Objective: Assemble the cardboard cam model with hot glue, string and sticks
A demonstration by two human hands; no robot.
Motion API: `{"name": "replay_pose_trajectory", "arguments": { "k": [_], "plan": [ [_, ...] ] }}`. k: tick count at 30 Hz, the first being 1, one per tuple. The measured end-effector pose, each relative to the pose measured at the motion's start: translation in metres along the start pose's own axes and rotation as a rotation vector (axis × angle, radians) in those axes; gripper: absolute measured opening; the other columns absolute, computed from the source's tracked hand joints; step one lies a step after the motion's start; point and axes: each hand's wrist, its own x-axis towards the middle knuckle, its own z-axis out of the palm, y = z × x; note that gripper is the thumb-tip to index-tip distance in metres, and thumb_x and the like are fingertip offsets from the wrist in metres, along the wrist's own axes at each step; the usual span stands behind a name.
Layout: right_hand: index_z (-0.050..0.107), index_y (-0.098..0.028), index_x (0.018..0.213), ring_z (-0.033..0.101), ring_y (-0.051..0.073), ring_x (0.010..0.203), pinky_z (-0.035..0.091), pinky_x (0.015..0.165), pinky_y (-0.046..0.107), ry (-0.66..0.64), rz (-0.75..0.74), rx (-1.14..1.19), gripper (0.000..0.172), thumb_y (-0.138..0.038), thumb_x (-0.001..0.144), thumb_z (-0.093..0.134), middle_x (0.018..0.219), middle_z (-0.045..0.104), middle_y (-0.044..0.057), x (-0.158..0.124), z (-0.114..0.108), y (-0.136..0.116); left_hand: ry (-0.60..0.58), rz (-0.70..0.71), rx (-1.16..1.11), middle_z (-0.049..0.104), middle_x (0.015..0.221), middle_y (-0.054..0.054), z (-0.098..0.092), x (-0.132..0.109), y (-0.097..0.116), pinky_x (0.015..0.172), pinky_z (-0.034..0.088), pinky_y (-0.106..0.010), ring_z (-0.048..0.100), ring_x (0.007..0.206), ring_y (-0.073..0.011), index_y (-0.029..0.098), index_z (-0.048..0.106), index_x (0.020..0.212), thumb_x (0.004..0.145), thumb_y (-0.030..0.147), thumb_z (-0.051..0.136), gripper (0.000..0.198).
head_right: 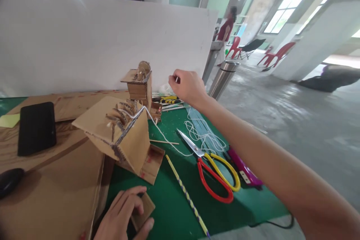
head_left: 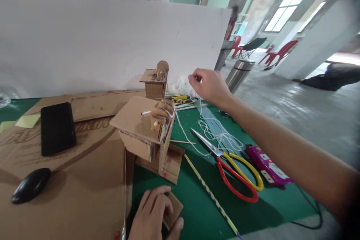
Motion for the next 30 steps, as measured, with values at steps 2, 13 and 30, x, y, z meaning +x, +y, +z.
{"name": "replay_pose_trajectory", "arguments": {
  "k": [2, 13, 30],
  "plan": [
    [0.064, -0.017, 0.079, 0.053, 0.014, 0.059, 0.037, 0.059, 0.027, 0.018, -0.048, 0.055, 0.031, -0.036, 0.095, 0.046, 0.067, 0.063, 0.002, -0.046, -0.023, -0.009, 0.015, 0.016, -0.002, 0.068, 0.109, -0.004, -0.003, 0.001, 0.000, 0.081, 0.055, -0.039, 0.066, 0.103, -0.0253, 0.025, 0.049, 0.083, 0.077, 0.010, 0.060, 0.020],
    [0.065, -0.022, 0.102, 0.069, 0.019, 0.080, 0.041, 0.063, 0.027, -0.680, -0.350, 0.348, 0.012, -0.028, 0.091, 0.062, 0.095, 0.071, 0.001, -0.236, -0.022, -0.051, 0.064, 0.065, -0.074, 0.066, 0.097, -0.002, -0.016, 0.006, 0.009, 0.077, 0.057, -0.026, 0.069, 0.088, -0.0144, 0.026, 0.060, 0.099, 0.096, 0.015, 0.041, 0.022],
    [0.065, -0.021, 0.088, 0.067, 0.017, 0.072, 0.045, 0.062, 0.025, -0.431, -0.083, 0.445, 0.017, -0.023, 0.096, 0.051, 0.084, 0.069, 0.004, -0.230, 0.009, -0.054, 0.196, -0.046, 0.286, 0.070, 0.090, -0.008, 0.003, 0.024, 0.002, 0.068, 0.059, -0.041, 0.070, 0.083, -0.0266, 0.019, 0.051, 0.108, 0.089, 0.010, 0.049, 0.021]
  ]
}}
